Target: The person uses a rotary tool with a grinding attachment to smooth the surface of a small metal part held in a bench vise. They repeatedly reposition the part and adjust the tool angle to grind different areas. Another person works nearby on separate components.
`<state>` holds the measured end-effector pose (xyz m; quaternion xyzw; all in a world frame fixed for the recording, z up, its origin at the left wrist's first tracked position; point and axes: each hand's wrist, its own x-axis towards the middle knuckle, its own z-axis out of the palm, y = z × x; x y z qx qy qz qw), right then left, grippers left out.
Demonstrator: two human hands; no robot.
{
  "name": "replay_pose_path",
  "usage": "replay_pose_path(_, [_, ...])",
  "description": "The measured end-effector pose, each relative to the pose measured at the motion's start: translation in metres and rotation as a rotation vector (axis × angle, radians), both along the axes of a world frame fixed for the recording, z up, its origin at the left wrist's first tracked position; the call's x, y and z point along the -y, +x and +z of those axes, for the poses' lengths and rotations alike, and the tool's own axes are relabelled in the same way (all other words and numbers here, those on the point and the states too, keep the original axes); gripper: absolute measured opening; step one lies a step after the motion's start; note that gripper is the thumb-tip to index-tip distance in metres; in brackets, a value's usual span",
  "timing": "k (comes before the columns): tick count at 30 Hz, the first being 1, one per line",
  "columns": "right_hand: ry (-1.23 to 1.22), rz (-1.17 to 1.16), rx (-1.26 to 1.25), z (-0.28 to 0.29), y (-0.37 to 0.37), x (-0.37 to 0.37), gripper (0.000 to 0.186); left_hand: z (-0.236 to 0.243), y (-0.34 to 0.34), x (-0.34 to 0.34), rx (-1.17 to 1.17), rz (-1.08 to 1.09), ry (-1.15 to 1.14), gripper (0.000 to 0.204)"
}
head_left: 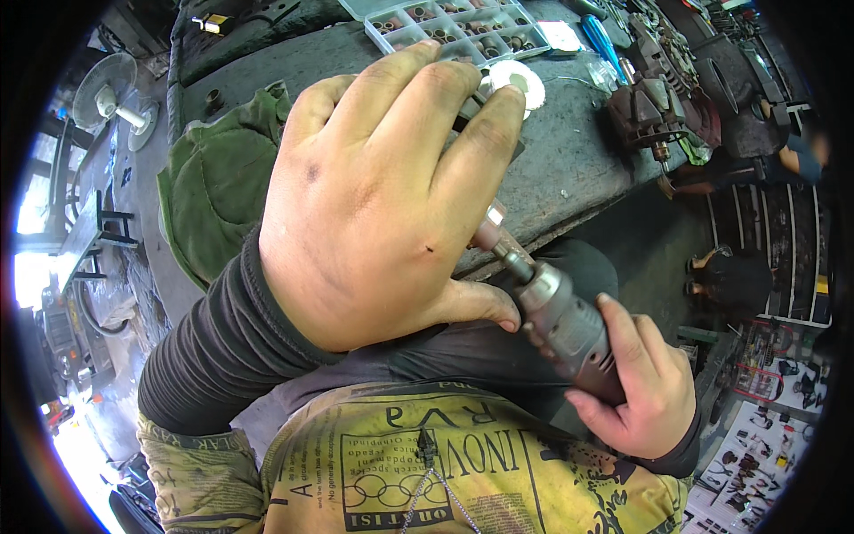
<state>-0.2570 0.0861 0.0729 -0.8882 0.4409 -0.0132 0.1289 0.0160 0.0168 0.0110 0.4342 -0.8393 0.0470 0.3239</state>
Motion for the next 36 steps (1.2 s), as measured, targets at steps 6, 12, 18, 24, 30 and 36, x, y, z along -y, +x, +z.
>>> replay_pose_path(6, [-0.048,-0.014,0.026,-0.0010,-0.0003,0.0008,0.087,-0.0007,-0.0001,0.0010,0.008,0.005,-0.011,0.114])
replay_pose_path(12, [0.011,0.005,-0.009,0.0009,-0.0004,-0.0007,0.087,-0.0008,-0.0010,0.0005,0.001,0.007,-0.007,0.114])
replay_pose_path(18, [0.038,0.019,0.019,-0.0004,-0.0005,-0.0012,0.087,-0.0010,-0.0008,0.0013,0.001,0.005,-0.009,0.114])
replay_pose_path(24, [0.016,0.018,-0.003,-0.0001,0.0001,-0.0008,0.088,-0.0007,-0.0015,0.0005,-0.005,0.017,-0.004,0.115])
replay_pose_path(30, [-0.009,0.014,0.014,-0.0011,-0.0007,0.0001,0.089,-0.0006,-0.0005,0.0007,0.002,0.012,-0.003,0.114])
replay_pose_path(36, [-0.021,-0.005,0.023,-0.0017,-0.0008,-0.0005,0.089,-0.0001,-0.0007,0.0010,-0.002,0.008,0.010,0.115])
